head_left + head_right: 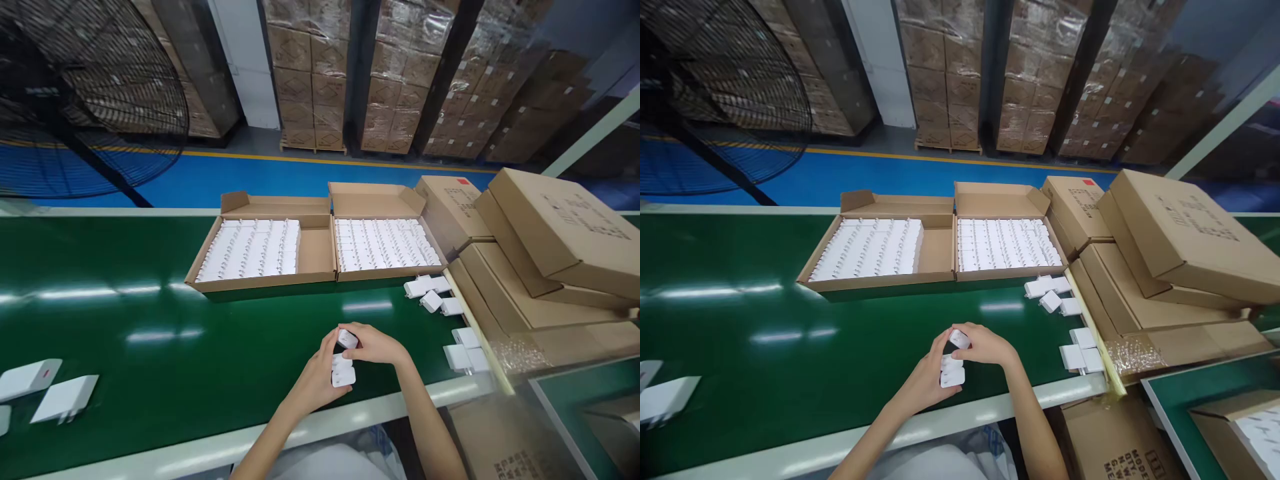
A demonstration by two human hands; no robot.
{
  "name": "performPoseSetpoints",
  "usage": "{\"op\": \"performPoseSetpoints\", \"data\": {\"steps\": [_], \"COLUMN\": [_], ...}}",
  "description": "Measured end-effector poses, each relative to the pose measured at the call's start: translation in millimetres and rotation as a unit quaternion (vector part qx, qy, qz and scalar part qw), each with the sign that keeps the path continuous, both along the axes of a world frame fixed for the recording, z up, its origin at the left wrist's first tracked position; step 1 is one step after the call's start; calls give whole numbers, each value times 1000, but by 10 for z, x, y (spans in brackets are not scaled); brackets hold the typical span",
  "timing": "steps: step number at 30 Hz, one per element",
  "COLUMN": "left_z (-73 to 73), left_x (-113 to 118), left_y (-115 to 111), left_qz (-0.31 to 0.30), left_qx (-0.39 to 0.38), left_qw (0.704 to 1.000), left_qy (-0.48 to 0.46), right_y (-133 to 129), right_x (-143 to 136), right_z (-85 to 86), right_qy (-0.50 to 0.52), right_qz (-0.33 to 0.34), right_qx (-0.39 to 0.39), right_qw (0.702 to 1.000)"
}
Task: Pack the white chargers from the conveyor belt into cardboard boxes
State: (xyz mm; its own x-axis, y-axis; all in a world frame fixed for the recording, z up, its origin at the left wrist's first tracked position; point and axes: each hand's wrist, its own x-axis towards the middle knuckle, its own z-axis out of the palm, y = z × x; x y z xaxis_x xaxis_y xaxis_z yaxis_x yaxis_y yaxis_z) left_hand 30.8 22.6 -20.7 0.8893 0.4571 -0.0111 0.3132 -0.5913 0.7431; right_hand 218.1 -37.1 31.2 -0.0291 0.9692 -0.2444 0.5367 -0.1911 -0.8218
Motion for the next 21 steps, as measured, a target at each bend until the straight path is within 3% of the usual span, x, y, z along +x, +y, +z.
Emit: {"op": "performPoseSetpoints", "data": {"steps": [4,6,8,10,12,14,17,19,21], "left_z": [7,15,34,68,114,160,196,187,157], "left_x": [30,74,153,259,347,355,136,-130,-398], "left_y": [34,38,27,8,-3,22,145,249,316], "left_qz": [21,15,-7,-40,-70,-87,-58,-16,11], "left_qx": [-41,-28,-13,-3,12,31,62,76,81], "left_qw": [999,999,1000,999,997,995,996,996,995], "left_qy": [21,24,20,21,32,40,41,44,52], "right_y": [-102,-181,-259,-309,-317,-285,-167,-32,147], "right_x": [150,344,682,1098,1464,1663,1542,1203,725], "right_z": [-158,-198,-188,-142,-86,-47,-88,-212,-390], "right_qy": [91,66,-81,-296,-418,-446,-427,-347,-185], "right_qz": [4,-18,-96,-181,-180,-147,-105,-96,-128], "right_qx": [-8,18,54,58,11,-13,9,40,83], "right_qw": [996,998,991,936,890,883,898,932,971]}}
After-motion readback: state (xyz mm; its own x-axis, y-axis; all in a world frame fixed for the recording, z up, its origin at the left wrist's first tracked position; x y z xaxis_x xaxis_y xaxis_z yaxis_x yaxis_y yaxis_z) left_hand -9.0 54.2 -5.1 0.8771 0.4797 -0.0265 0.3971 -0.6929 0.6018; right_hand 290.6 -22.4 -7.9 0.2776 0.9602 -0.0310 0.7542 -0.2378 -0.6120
